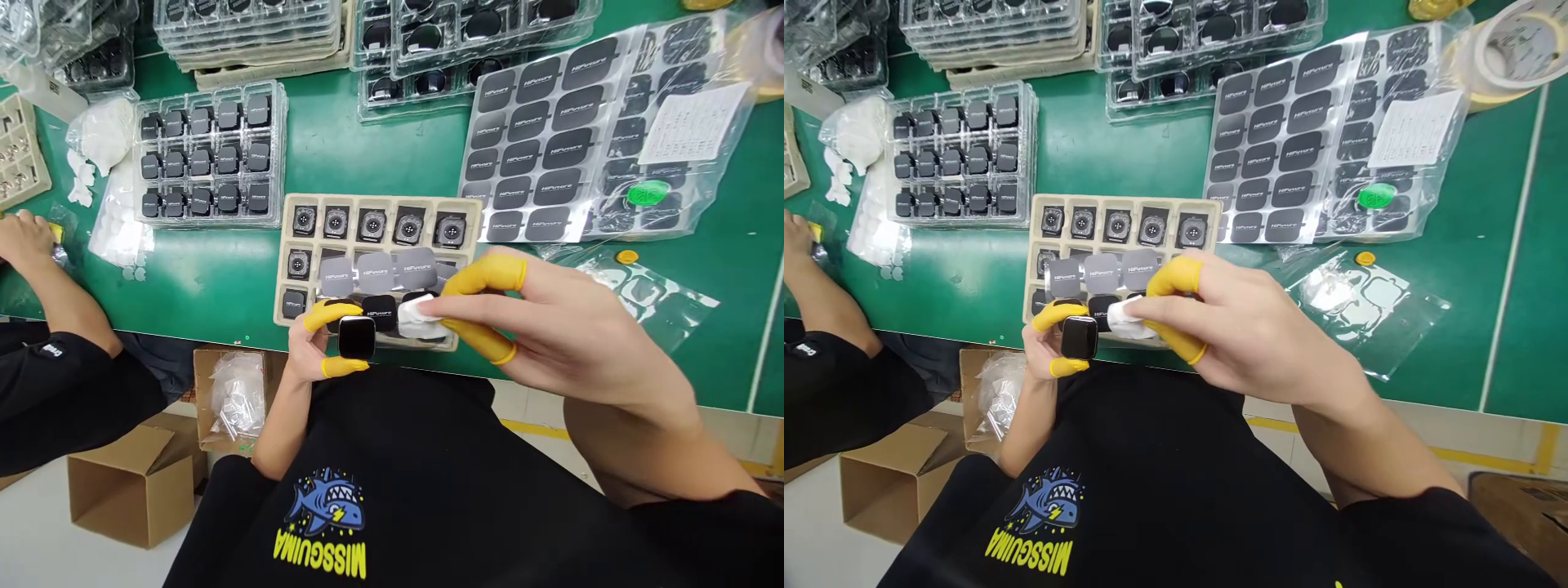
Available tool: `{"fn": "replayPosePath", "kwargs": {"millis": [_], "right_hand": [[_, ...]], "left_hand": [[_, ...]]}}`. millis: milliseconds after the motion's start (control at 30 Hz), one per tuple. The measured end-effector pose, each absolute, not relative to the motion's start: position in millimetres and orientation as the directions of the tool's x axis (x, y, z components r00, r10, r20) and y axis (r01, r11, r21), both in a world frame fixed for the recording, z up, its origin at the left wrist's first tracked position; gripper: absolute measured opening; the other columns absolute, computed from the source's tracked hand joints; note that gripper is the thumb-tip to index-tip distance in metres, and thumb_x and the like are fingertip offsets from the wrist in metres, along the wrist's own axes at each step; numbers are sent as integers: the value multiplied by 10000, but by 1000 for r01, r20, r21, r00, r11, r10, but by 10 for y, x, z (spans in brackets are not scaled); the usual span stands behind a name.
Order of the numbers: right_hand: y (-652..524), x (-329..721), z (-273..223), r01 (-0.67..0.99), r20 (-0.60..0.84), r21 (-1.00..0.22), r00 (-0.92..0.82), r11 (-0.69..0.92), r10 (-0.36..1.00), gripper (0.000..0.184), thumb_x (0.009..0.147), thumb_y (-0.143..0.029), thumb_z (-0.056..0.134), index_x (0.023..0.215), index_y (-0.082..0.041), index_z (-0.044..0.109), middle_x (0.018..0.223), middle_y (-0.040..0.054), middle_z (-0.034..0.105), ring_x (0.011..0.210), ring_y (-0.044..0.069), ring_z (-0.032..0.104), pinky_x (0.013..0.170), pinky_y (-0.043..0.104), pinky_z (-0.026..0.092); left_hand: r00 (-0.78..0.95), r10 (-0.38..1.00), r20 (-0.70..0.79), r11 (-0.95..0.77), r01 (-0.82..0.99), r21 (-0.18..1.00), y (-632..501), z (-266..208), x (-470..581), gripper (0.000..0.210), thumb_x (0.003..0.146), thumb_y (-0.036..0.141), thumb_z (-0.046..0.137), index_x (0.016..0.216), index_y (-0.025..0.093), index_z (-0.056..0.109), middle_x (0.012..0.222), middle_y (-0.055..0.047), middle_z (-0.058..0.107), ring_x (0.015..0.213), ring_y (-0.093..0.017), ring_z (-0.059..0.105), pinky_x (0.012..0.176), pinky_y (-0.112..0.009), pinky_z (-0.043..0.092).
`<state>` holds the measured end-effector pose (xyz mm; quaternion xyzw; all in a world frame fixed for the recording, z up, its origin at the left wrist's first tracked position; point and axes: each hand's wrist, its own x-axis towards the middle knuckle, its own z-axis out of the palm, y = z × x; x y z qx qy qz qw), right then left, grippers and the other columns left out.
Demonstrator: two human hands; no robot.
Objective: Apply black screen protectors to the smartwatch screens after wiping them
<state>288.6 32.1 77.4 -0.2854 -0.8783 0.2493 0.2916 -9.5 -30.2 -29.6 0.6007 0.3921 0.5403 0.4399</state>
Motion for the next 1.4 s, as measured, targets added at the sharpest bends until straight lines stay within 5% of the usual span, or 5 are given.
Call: {"fn": "replayPosePath", "kwargs": {"millis": [500, 733, 933, 1167, 1400], "right_hand": [[317, 2702, 702, 115, 318, -597, -875, 794, 366, 289, 1110, -101, 529, 1233, -185, 776, 955, 69, 719, 823, 203, 589, 686, 323, 437], [245, 2810, 884, 367, 396, -560, -669, 743, 629, 375, 1075, -61, 611, 1362, -283, 707, 1066, 62, 741, 879, 207, 655, 724, 338, 516], [175, 2405, 722, 339, 430, -420, -742, 842, 514, 314, 1114, -93, 510, 1291, -193, 749, 938, 59, 740, 820, 213, 584, 660, 346, 418], [331, 2581, 806, 119, 269, -555, -911, 823, 313, 338, 1119, -92, 480, 1195, -204, 790, 942, 60, 717, 835, 212, 589, 701, 338, 448], [350, 2880, 947, 360, 374, -440, -760, 823, 532, 280, 1096, -90, 582, 1285, -224, 740, 987, 64, 695, 848, 222, 609, 664, 348, 469]], "left_hand": [[75, 934, 349, -350, 0, 937, -318, -289, -42, 703, 690, 559, 1075, 1308, 291, 873, 1092, -53, 901, 940, -236, 851, 833, -325, 673], [105, 914, 391, -391, -18, 920, -316, -276, -12, 751, 642, 588, 1091, 1300, 297, 875, 1113, -65, 905, 965, -265, 868, 846, -359, 689], [130, 916, 379, -383, 6, 924, -297, -294, 1, 773, 623, 550, 1105, 1303, 277, 860, 1104, -59, 899, 951, -262, 863, 860, -363, 680], [151, 910, 386, -398, 57, 916, -309, -314, -47, 678, 706, 553, 1055, 1301, 285, 870, 1125, -69, 904, 962, -262, 860, 850, -365, 687], [128, 916, 380, -384, 8, 923, -323, -267, -55, 742, 658, 592, 1083, 1307, 299, 875, 1104, -61, 902, 944, -259, 853, 835, -370, 684]]}}
